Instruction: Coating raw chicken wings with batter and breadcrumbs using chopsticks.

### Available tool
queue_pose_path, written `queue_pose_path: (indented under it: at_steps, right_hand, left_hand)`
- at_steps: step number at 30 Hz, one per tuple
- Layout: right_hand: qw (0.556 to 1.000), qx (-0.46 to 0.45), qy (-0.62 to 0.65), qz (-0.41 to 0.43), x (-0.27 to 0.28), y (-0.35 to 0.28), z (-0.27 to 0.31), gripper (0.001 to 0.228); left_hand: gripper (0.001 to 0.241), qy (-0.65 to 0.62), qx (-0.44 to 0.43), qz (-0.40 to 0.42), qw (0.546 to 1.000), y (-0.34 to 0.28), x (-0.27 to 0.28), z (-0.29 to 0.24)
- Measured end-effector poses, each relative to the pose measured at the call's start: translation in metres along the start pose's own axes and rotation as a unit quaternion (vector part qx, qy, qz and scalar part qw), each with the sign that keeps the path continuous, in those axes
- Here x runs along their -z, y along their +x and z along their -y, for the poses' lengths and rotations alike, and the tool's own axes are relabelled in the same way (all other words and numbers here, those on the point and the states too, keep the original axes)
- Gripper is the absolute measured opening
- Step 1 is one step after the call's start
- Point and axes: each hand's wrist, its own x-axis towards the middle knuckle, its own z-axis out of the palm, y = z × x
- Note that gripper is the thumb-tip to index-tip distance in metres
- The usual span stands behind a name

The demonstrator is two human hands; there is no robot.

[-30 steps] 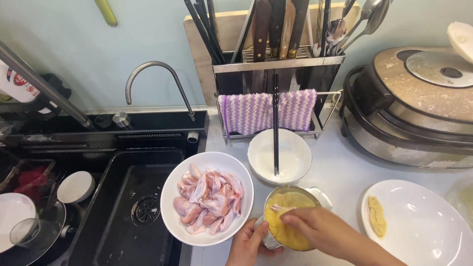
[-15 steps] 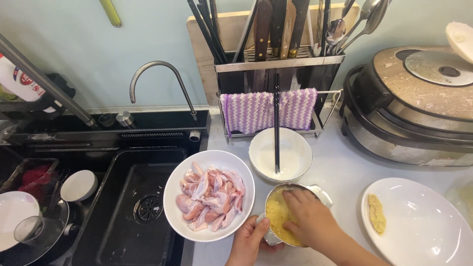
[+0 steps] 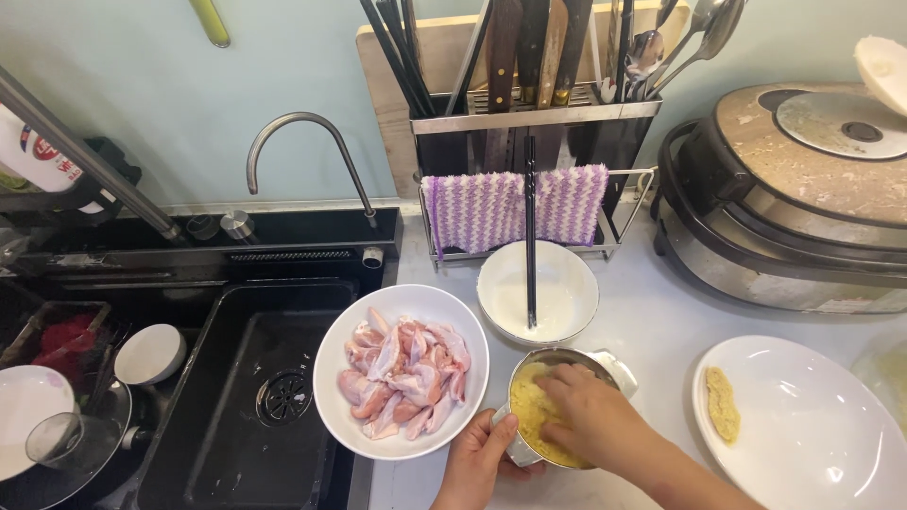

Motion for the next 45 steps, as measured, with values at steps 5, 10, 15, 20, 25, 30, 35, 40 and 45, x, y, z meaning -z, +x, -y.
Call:
queue_pose_path:
  at_steps: [5,10,15,20,25,30,35,40,45]
  right_hand:
    - [0.985,-0.091,0.125,0.083,0.004,0.006,0.001,0.057]
    - [0.990,-0.081,0.109,0.044,0.026,0.003,0.022,0.070]
    - [0.992,-0.024,0.111,0.048,-0.002,0.005,-0.004,0.063]
    - [0.984,-0.084,0.147,0.059,0.025,0.006,0.020,0.070]
    - [0.989,-0.062,0.118,0.067,0.007,0.005,0.002,0.066]
    - [0.968,-0.098,0.215,0.087,0.014,0.005,0.005,0.069]
    - [0.991,-0.024,0.119,0.047,-0.002,0.006,-0.006,0.069]
    - [0.973,-0.082,0.194,0.092,0.024,0.008,0.015,0.061]
    - [0.990,-0.018,0.136,0.041,0.011,0.005,0.001,0.067]
  left_hand:
    - [0.035,-0.003,-0.010,0.003,1.000,0.003,0.007,0.010]
    - [0.033,-0.006,-0.011,0.004,1.000,0.001,0.002,0.004]
    - [0.032,-0.009,-0.015,0.005,1.000,0.001,0.002,0.005]
    - [0.033,-0.009,-0.023,0.008,1.000,0.003,0.005,0.010]
    - [0.033,-0.006,-0.014,0.006,1.000,0.002,0.001,0.005]
    - [0.034,-0.006,-0.008,0.001,1.000,0.001,0.002,0.005]
    - [0.034,-0.006,-0.015,0.011,1.000,0.003,0.003,0.007]
    - [0.035,0.003,-0.016,0.005,1.000,0.003,0.005,0.007]
    - [0.035,0.002,-0.010,0.007,1.000,0.004,0.003,0.007]
